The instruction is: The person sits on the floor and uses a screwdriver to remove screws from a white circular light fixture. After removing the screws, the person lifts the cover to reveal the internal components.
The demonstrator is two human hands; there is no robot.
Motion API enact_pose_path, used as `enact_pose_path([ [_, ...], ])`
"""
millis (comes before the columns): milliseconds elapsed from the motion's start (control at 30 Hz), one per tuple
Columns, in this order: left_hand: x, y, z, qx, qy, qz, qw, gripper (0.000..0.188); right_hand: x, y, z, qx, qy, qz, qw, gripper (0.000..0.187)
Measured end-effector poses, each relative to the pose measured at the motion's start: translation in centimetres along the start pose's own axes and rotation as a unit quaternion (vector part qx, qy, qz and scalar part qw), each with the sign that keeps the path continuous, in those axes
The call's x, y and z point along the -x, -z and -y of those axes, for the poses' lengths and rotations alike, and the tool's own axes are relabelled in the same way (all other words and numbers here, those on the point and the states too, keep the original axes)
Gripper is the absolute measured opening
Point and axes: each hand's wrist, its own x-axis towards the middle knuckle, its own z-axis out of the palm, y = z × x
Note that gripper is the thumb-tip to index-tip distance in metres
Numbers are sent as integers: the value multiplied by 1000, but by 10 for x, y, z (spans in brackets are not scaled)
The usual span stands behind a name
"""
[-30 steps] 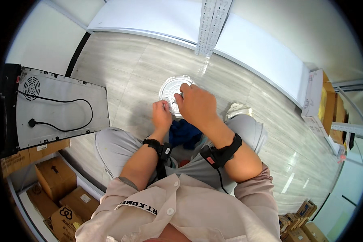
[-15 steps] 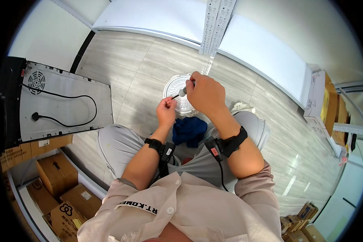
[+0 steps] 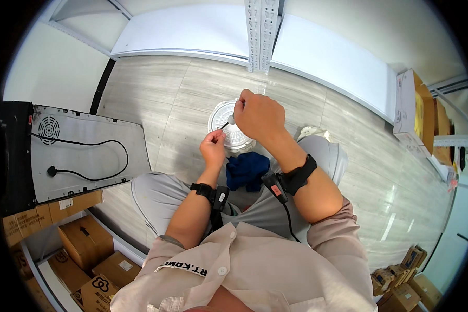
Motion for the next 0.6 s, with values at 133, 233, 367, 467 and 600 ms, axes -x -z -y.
enact_pose_path([
  [133, -1, -1, 0, -6, 6, -5, 1000, 18, 0, 1, -1, -2, 2, -1, 1000, 21],
  [233, -2, -2, -1, -7, 18, -4, 1000, 20, 0, -4, -5, -2, 2, -6, 1000, 20],
  [367, -2, -2, -2, 12, 20, -14, 1000, 19, 0, -5, -3, -9, 1, -2, 1000, 21],
  [467, 0, -3, -5, 10, 17, -10, 1000, 19, 1, -4, -3, -8, -4, 6, 1000, 21],
  [600, -1, -2, -6, 1, 27, -1, 1000, 21, 2, -4, -4, 0, -4, 8, 1000, 22],
])
